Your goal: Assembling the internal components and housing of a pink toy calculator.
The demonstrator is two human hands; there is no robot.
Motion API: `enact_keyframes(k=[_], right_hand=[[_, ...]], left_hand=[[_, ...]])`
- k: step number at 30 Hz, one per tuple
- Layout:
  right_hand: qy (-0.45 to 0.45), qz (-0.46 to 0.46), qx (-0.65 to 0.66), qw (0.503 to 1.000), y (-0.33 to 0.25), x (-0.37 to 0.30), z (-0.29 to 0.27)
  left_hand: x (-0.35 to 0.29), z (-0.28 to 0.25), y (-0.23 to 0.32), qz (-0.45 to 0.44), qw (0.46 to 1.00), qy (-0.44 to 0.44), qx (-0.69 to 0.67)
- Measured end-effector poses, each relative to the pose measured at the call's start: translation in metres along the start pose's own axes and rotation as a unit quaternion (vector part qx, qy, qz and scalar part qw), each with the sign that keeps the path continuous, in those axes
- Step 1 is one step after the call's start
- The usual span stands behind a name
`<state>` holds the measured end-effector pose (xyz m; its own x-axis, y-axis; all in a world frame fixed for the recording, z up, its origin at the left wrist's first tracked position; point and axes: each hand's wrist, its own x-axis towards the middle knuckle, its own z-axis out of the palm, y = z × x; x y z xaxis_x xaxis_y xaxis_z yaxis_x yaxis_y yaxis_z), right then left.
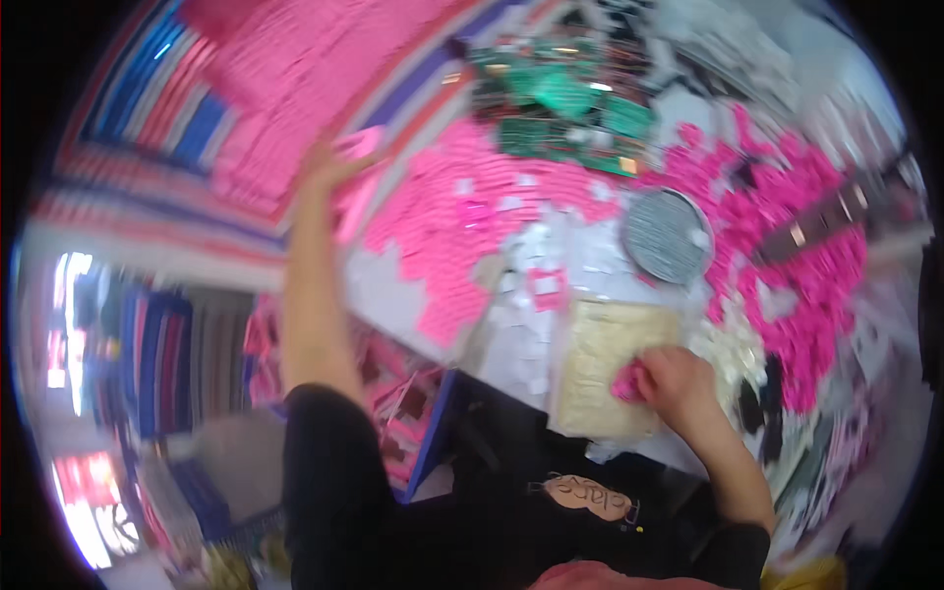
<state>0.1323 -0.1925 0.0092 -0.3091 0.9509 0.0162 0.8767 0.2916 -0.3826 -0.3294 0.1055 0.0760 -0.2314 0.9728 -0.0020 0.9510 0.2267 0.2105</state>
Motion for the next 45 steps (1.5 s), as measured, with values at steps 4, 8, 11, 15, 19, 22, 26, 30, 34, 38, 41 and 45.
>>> enact_keyframes(k=[4,8,11,15,19,22,26,30,34,38,41,45], right_hand=[[-0.045,0.022,0.064,0.997,0.009,-0.006,-0.005],[0.051,0.030,0.105,0.993,0.032,-0.032,-0.043],[0.063,0.171,0.108,0.977,0.081,-0.076,-0.083],[0.143,0.464,0.035,0.874,0.141,-0.178,-0.139],[0.149,0.515,-0.224,0.814,0.238,-0.291,-0.142],[0.142,0.500,-0.308,0.797,0.274,-0.310,-0.110],[0.236,0.521,-0.259,0.778,0.271,-0.306,-0.123],[0.553,0.408,-0.041,0.725,0.241,-0.252,-0.134],[0.377,0.138,0.029,0.916,0.057,-0.144,-0.127],[0.265,-0.156,-0.020,0.951,-0.039,-0.058,-0.072],[0.187,-0.166,0.017,0.968,-0.071,-0.020,-0.049],[0.301,-0.096,0.154,0.936,-0.050,-0.009,-0.048]], left_hand=[[0.007,0.025,-0.043,0.078,0.996,-0.029,0.014],[0.003,0.032,-0.054,0.088,0.994,-0.012,-0.063],[-0.019,0.015,-0.042,0.100,0.935,-0.054,-0.337],[-0.051,-0.004,-0.040,0.112,0.549,-0.355,-0.749],[-0.073,0.045,-0.043,0.030,0.459,-0.416,-0.784],[-0.122,0.062,-0.004,0.149,0.602,-0.310,-0.720],[-0.191,0.056,0.081,0.273,0.785,-0.099,-0.547],[-0.247,0.055,0.101,0.268,0.811,-0.064,-0.516],[-0.303,0.062,0.129,0.240,0.815,-0.128,-0.511],[-0.318,0.074,0.144,0.247,0.778,-0.248,-0.522],[-0.324,0.075,0.144,0.196,0.710,-0.337,-0.586],[-0.324,0.073,0.129,0.068,0.657,-0.280,-0.697]])
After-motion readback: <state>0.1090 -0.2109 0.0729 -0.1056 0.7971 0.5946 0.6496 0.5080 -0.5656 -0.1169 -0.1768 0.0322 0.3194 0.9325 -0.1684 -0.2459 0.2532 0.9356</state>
